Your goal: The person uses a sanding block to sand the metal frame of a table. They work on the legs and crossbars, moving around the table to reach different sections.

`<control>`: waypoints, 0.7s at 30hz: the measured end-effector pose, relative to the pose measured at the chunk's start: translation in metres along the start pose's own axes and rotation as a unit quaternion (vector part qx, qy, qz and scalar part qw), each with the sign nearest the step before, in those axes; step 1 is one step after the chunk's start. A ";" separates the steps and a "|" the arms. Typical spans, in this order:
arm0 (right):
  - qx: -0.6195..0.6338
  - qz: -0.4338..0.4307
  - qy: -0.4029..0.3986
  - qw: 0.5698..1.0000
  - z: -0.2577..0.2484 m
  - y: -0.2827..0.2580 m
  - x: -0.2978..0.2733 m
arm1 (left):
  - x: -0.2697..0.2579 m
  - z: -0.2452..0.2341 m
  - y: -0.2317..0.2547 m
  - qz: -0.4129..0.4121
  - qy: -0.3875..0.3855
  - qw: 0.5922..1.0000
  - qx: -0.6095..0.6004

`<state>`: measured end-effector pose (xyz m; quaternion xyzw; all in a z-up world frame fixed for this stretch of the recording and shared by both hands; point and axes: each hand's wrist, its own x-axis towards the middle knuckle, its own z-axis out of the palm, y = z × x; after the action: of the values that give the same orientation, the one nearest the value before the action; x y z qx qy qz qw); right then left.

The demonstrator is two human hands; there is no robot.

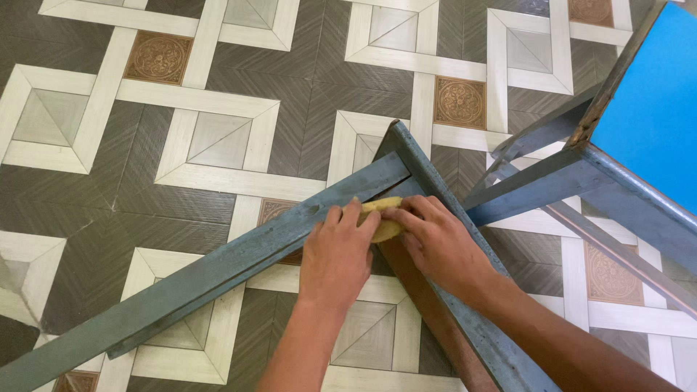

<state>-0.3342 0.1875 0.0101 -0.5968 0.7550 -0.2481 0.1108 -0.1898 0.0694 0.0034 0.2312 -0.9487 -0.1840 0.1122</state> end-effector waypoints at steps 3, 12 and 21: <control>0.009 -0.005 0.007 1.000 -0.001 -0.001 0.000 | -0.003 -0.007 -0.004 -0.003 -0.054 0.999 0.005; 0.007 -0.022 0.054 0.998 0.024 -0.020 0.043 | 0.009 -0.026 -0.042 -0.066 0.003 0.997 0.040; 0.073 -0.048 0.037 0.995 0.057 -0.074 0.040 | -0.055 -0.048 -0.070 -0.093 0.034 0.995 0.013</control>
<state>-0.2556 0.1230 0.0037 -0.6128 0.7090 -0.3299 0.1138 -0.1003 0.0238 0.0117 0.3262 -0.9210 -0.1731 0.1238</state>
